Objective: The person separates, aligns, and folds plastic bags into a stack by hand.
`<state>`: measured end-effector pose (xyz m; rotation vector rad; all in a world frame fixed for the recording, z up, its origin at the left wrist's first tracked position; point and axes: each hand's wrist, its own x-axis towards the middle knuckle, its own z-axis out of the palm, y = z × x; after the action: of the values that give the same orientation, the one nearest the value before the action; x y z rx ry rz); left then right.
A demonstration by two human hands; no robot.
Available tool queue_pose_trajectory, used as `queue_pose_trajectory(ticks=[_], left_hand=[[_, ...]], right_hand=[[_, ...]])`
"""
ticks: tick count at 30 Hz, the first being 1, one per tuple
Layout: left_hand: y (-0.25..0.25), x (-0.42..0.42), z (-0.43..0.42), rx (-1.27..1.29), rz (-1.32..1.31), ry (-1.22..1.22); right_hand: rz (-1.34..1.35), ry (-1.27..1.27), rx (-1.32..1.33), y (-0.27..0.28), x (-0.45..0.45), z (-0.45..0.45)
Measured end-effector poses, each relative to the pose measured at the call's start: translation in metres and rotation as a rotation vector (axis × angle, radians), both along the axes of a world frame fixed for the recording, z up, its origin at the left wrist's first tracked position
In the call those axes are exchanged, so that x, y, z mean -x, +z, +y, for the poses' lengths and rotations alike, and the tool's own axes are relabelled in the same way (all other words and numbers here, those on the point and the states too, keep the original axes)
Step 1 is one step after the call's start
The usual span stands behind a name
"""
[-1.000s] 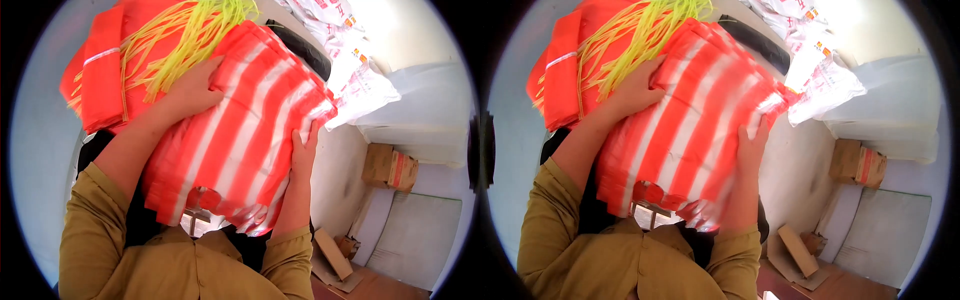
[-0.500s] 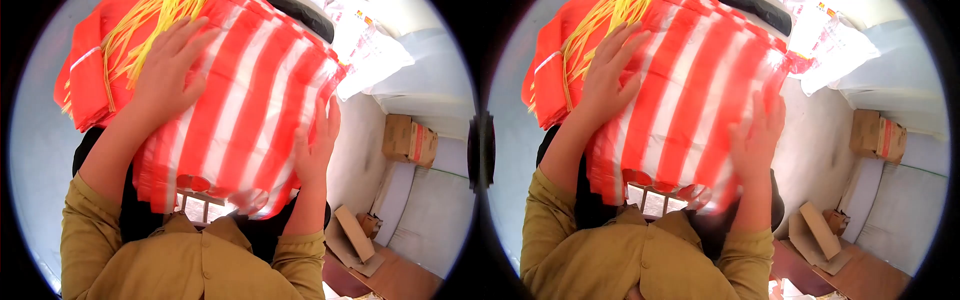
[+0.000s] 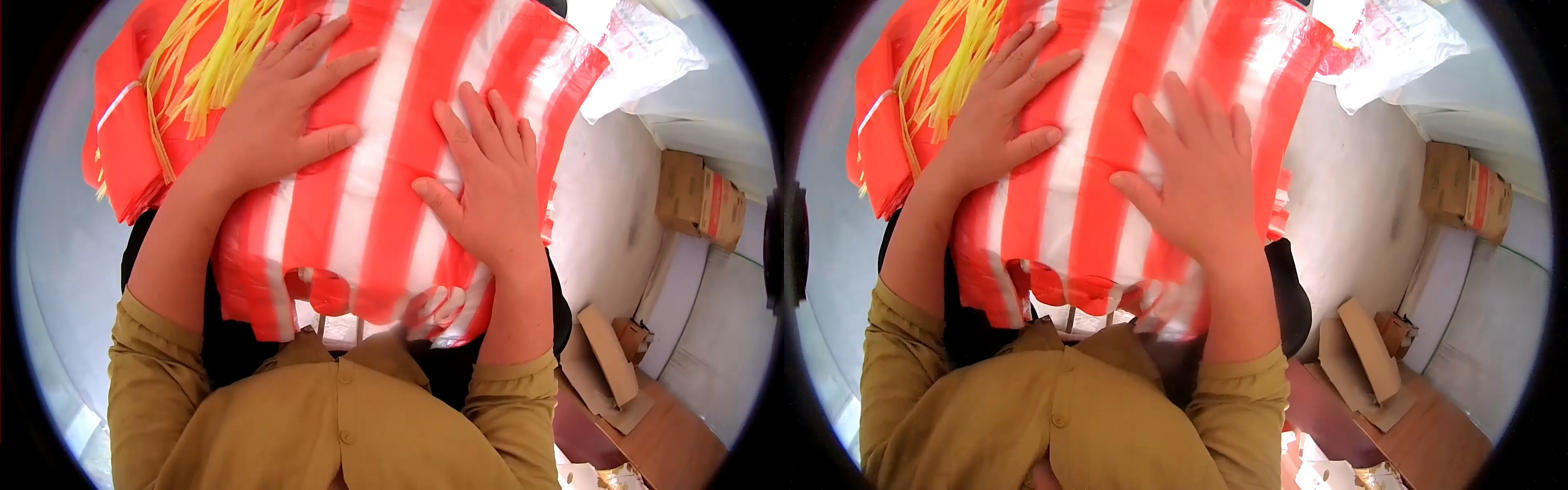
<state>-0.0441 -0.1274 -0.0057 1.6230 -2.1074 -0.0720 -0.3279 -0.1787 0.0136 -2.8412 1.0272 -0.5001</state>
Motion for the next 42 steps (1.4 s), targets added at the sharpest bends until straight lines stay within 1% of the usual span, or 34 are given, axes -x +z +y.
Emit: queue_pose_trajectory(ticks=[4,5,8,11,14,19,22,23,26,28,31,34,35,38,41,42], left_hand=[[-0.003,-0.003,-0.005,0.013,0.065,-0.026],[-0.002,-0.001,-0.005,-0.015,0.06,-0.004],[0.023,0.001,0.002,-0.166,-0.005,0.014],[-0.006,-0.004,-0.004,-0.034,0.068,0.025],[-0.008,-0.006,-0.007,0.012,0.074,0.012],[0.002,-0.001,-0.006,-0.078,0.087,0.011],[0.002,-0.001,-0.007,-0.097,0.084,0.009],[0.002,-0.001,-0.006,-0.112,0.087,0.019],[0.001,-0.001,-0.005,-0.136,0.079,0.023],[0.002,-0.003,-0.005,-0.148,0.046,0.012],[-0.001,-0.004,-0.004,-0.138,0.051,-0.006],[0.001,0.0,-0.002,-0.13,0.074,0.004],[0.001,-0.002,-0.001,-0.107,0.031,-0.013],[0.014,0.006,0.009,-0.129,-0.194,0.091],[0.047,0.039,0.023,-0.229,-0.54,0.332],[0.055,0.046,0.028,-0.177,-0.536,0.272]], right_hand=[[0.017,-0.029,0.001,0.002,-0.004,0.006],[0.016,-0.024,-0.002,0.001,-0.003,0.006],[-0.002,-0.005,-0.016,-0.003,-0.006,0.003],[0.017,-0.016,-0.03,-0.001,-0.007,0.003],[0.092,-0.08,-0.049,-0.003,-0.012,0.004],[-0.018,-0.07,-0.077,0.002,-0.008,0.013],[-0.135,0.004,-0.183,0.0,0.005,0.02],[-0.233,-0.004,-0.209,0.002,0.01,0.02],[-0.373,-0.197,-0.184,0.0,0.043,0.022],[-0.428,-0.401,-0.248,-0.001,0.078,0.024],[-0.929,-0.439,-0.819,-0.02,0.126,0.021],[-0.819,-0.391,-0.939,-0.017,0.155,0.026],[-0.812,-0.385,-0.934,-0.017,0.159,0.029],[-0.785,-0.351,-0.928,-0.021,0.156,0.035],[-0.652,-0.343,-0.903,-0.029,0.157,0.038],[-0.646,-0.33,-0.924,-0.03,0.158,0.041]])
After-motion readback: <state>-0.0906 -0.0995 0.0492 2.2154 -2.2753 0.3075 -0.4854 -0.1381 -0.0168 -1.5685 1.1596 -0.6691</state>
